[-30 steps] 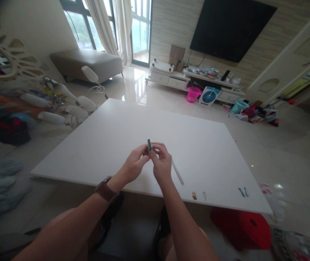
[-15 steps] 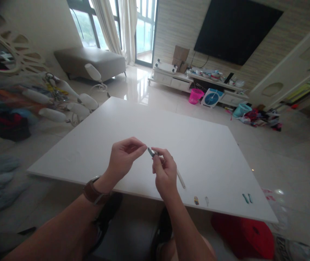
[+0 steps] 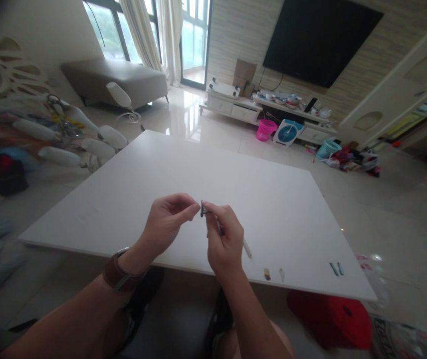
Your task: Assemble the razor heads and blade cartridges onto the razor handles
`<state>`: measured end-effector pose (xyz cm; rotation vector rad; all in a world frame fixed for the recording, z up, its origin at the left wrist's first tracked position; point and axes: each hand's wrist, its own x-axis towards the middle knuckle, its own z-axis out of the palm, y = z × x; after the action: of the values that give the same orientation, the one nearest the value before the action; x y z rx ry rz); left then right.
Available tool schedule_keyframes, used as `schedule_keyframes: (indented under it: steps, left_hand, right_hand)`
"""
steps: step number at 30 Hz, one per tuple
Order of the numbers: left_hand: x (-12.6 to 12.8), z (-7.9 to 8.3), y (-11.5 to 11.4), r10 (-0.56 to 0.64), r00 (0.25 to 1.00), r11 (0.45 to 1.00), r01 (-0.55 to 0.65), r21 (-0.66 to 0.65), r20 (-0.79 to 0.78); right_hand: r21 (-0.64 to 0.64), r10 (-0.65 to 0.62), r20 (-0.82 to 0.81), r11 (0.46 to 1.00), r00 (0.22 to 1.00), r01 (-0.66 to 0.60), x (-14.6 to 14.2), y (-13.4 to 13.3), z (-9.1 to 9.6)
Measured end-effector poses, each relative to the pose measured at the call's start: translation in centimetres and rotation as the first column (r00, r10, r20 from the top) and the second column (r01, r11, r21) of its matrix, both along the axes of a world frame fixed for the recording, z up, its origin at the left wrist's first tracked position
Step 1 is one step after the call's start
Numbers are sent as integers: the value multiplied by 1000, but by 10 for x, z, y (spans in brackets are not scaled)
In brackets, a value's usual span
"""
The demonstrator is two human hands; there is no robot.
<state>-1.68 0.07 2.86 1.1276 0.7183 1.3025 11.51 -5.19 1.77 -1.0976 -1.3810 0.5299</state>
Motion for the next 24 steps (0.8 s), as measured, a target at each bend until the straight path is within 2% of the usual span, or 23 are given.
schedule_keyframes:
  steps: [6, 18, 24]
  left_hand:
    - [1, -4, 1, 4, 1000, 1000, -4, -18, -7]
    - [-3, -12, 4, -176, 981, 981, 181, -70, 81]
    - [-4, -11, 4, -207, 976, 974, 212, -85, 69]
  right_hand:
    - [-10, -7, 18, 1000, 1000, 7, 1, -1, 2]
    - [-20, -58, 63, 998, 996, 60, 1, -5, 9]
    - [-44, -30, 111, 998, 993, 35, 4, -5, 9]
